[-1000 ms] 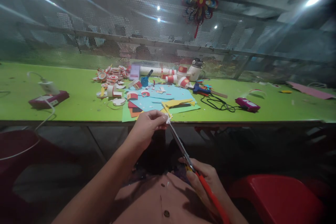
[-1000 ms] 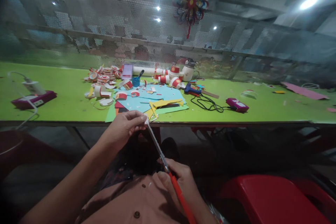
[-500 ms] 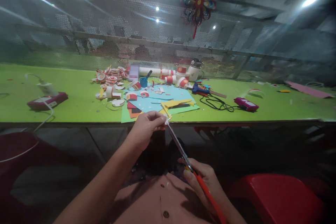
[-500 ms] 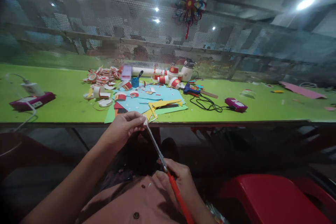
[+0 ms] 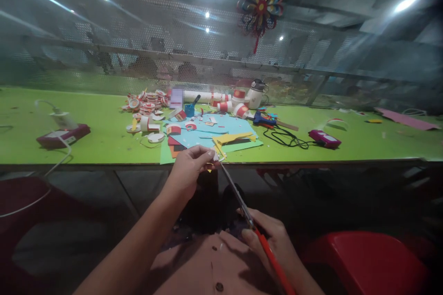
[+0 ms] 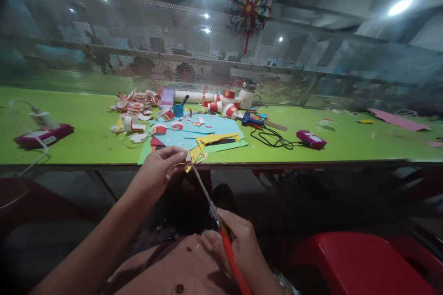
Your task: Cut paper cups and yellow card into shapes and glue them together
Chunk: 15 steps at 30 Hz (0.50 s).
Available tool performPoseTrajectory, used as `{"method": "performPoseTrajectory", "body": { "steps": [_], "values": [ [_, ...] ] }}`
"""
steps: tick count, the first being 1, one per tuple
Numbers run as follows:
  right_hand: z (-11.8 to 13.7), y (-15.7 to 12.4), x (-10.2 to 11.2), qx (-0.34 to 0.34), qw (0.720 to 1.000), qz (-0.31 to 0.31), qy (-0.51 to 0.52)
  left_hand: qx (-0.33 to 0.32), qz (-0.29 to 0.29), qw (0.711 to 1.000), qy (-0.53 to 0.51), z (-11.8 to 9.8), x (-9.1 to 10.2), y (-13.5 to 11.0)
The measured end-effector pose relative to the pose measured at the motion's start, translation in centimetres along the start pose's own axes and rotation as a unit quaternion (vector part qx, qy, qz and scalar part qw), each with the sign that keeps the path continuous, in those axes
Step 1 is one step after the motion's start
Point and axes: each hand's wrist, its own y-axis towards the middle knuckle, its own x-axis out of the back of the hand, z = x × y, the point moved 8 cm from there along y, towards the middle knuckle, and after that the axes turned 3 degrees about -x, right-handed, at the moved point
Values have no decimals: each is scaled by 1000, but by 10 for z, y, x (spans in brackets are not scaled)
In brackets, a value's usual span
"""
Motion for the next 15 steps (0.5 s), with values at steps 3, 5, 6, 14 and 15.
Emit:
{"method": "performPoseTrajectory", "body": {
  "steps": [3, 5, 6, 14, 15],
  "values": [
    [-4, 1, -2, 1, 1000, 2, -1, 1, -4, 1000, 2, -2, -1, -4],
    [-2, 1, -5, 11, 1000, 10, 5, 0, -4, 1000, 7, -2, -2, -5],
    [-1, 2, -6, 15, 1000, 11, 12, -2, -4, 1000, 7, -3, -2, -5],
    [0, 3, -9, 5, 999, -10, 38, -4, -9, 1000, -27, -2, -7, -5],
    [-1, 3, -9, -1, 999, -10, 32, -4, -11, 1000, -28, -2, -8, -5]
  ]
}}
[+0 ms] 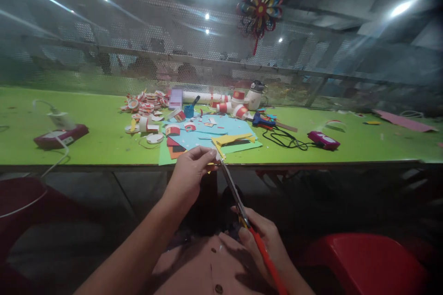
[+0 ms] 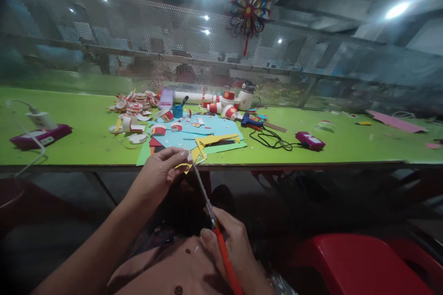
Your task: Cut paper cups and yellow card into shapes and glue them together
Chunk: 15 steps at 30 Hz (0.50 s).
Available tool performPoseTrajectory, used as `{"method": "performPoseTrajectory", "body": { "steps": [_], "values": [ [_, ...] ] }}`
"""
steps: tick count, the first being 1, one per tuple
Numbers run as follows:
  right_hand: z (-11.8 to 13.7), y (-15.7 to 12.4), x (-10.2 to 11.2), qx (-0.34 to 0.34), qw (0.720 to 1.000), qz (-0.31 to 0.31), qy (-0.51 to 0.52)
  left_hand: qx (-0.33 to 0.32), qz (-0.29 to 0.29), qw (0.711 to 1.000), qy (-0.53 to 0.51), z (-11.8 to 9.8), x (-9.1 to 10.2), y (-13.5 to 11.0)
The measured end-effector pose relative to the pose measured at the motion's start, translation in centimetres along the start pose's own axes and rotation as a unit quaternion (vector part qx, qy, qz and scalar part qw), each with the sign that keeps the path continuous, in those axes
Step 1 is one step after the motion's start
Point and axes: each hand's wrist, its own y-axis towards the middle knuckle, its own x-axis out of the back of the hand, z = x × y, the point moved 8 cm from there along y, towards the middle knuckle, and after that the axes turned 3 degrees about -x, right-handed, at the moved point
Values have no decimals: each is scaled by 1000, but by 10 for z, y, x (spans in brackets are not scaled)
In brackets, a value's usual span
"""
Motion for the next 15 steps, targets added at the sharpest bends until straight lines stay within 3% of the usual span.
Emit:
{"method": "performPoseTrajectory", "body": {
  "steps": [15],
  "values": [
    [-3, 0, -2, -6, 999, 5, -43, -3, -17, 999, -27, 7, 0, -3]
  ]
}}
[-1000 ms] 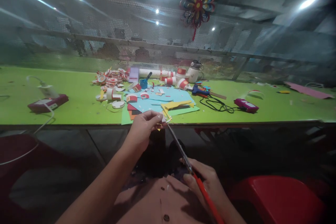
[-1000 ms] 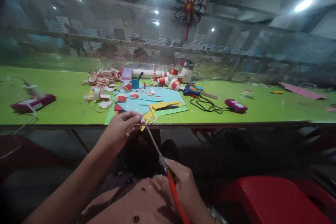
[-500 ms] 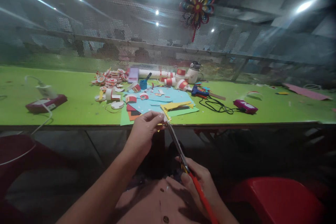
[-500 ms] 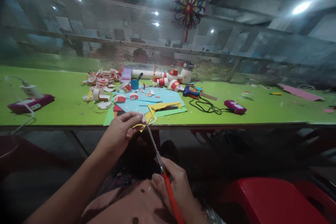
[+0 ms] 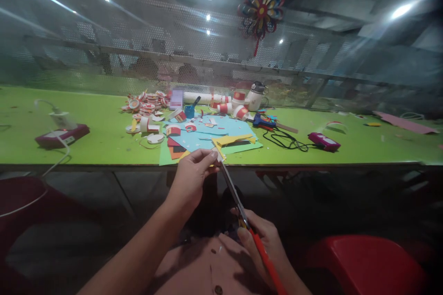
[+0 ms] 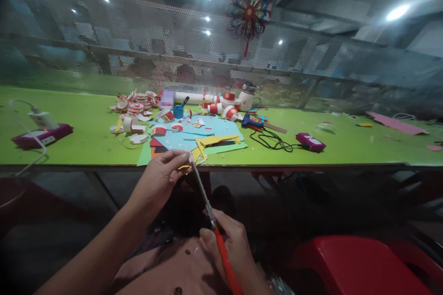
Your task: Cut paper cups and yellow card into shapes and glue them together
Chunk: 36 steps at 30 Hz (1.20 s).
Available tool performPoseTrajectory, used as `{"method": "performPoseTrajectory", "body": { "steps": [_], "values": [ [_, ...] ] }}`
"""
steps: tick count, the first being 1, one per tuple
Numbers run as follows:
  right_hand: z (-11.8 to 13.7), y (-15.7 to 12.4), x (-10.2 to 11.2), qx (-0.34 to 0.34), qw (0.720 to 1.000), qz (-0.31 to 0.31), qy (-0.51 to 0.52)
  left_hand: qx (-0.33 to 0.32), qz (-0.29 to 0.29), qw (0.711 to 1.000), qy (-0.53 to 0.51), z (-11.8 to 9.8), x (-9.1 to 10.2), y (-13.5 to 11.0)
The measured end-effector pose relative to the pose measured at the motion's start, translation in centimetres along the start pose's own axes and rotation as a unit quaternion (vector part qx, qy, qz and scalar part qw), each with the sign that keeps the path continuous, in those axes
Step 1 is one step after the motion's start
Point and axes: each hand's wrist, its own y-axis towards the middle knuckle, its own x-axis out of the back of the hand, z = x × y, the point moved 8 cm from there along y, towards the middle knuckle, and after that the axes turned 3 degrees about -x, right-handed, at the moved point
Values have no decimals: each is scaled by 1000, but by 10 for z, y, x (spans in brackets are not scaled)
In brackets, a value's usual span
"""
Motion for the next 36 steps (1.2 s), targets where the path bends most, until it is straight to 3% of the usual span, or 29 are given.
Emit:
{"method": "performPoseTrajectory", "body": {
  "steps": [16, 36],
  "values": [
    [-2, 2, -5, 12, 1000, -1, -10, -11, -42, 998, -43, 6, -1, -6],
    [-13, -1, -8, -56, 998, 5, 22, -7, -56, 997, -44, 13, -1, -7]
  ]
}}
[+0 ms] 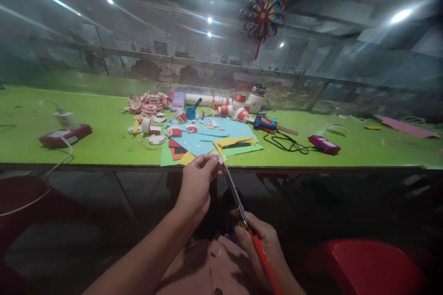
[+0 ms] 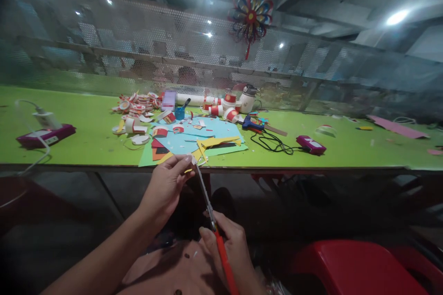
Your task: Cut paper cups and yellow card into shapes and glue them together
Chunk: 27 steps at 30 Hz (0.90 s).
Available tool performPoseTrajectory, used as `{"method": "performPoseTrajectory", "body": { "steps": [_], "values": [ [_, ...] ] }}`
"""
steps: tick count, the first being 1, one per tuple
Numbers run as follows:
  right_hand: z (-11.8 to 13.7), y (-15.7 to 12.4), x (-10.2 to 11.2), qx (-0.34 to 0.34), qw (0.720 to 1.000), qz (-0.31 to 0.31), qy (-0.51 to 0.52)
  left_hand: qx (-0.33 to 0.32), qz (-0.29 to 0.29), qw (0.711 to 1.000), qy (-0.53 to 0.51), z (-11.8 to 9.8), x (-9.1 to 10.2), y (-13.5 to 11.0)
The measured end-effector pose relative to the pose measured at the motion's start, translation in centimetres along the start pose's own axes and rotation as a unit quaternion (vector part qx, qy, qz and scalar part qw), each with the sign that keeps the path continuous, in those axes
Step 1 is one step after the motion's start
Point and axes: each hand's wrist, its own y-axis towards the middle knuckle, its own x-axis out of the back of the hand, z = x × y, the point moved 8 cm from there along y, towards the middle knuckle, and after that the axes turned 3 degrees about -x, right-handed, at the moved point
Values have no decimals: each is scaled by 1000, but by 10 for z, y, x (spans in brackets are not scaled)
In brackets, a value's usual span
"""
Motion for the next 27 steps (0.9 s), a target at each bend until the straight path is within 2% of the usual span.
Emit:
{"method": "performPoseTrajectory", "body": {
  "steps": [5, 11, 18, 23, 27],
  "values": [
    [-6, -2, -7, -54, 995, 38, 79, 17, -8, 1000, -9, 3, 1, 0],
    [-8, -7, -14, -140, 969, 96, 182, 14, -15, 1000, -12, 1, 1, -3],
    [-1, -6, -12, -145, 964, 94, 200, -11, -23, 1000, 7, -4, 2, -2],
    [-9, -9, -17, -161, 957, 101, 220, -10, -26, 1000, 11, -3, 2, -1],
    [-11, -5, -12, -98, 982, 56, 150, -11, -27, 1000, 10, -3, 3, -2]
  ]
}}
